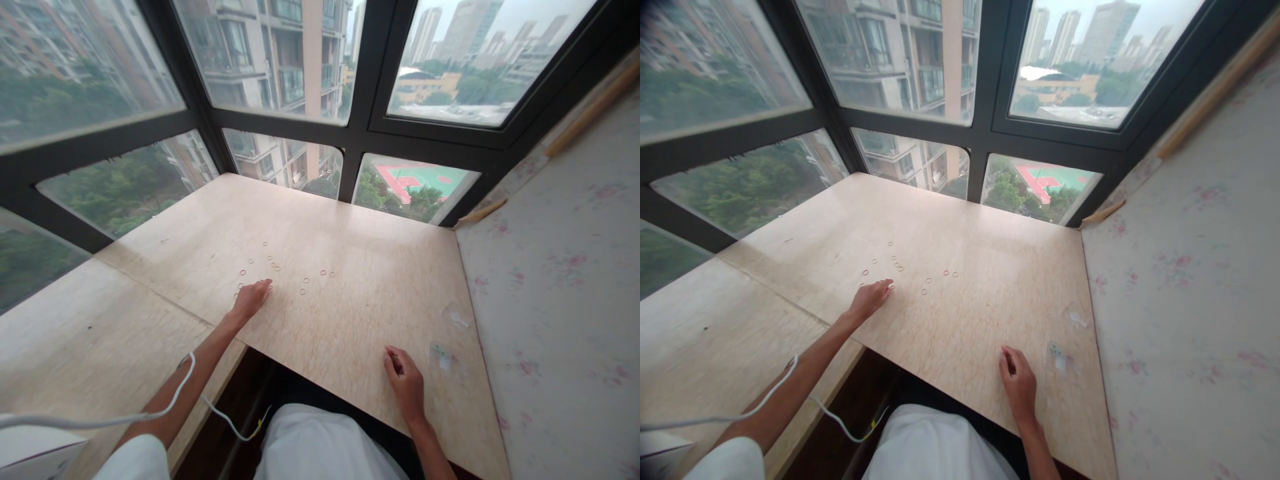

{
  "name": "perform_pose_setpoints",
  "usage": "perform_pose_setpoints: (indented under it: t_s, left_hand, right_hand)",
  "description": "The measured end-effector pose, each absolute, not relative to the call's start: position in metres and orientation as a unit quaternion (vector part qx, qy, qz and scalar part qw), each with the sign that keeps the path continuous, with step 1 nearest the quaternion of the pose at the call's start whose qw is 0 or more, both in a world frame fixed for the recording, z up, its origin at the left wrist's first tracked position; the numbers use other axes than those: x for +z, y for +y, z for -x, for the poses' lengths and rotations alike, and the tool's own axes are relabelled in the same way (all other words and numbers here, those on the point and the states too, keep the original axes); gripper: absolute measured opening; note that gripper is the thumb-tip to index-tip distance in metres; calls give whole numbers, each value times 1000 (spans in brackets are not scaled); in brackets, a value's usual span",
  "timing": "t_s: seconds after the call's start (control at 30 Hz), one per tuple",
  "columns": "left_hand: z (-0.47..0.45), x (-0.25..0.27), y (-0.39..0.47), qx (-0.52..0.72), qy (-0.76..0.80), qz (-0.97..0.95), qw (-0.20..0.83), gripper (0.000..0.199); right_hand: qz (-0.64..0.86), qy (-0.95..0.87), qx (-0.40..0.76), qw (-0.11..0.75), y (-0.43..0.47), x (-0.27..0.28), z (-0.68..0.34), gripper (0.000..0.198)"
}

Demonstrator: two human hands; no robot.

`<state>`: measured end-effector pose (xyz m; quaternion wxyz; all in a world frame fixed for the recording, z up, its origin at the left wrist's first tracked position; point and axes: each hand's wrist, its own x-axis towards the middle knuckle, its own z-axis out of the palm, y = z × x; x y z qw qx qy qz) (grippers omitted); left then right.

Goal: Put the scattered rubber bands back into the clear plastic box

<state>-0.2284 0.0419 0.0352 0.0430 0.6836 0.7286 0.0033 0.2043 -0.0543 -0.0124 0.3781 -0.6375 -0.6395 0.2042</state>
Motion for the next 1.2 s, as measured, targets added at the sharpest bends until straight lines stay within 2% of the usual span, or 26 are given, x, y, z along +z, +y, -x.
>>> perform_pose_setpoints:
  t_s: [0.13,0.2,0.37,0.53,0.77,1.2]
  left_hand:
    - [233,39,45,27,725,-686,55,26]
    - [232,39,44,90,734,-668,82,24]
    - [212,39,39,405,718,-483,295,26]
    - [172,54,34,562,590,-339,470,25]
    - [104,75,33,568,481,-284,605,21]
    - [-50,79,41,479,414,-318,706,37]
  right_hand:
    - [637,-638,201,384,-54,-10,-204,31]
    - [637,-636,202,386,-54,-8,-203,31]
    - [640,-629,213,387,-53,-6,-202,32]
    - [640,-626,223,385,-54,-7,-202,30]
    - [631,-614,241,407,-53,-5,-201,26]
    - [609,-598,280,438,-52,2,-204,19]
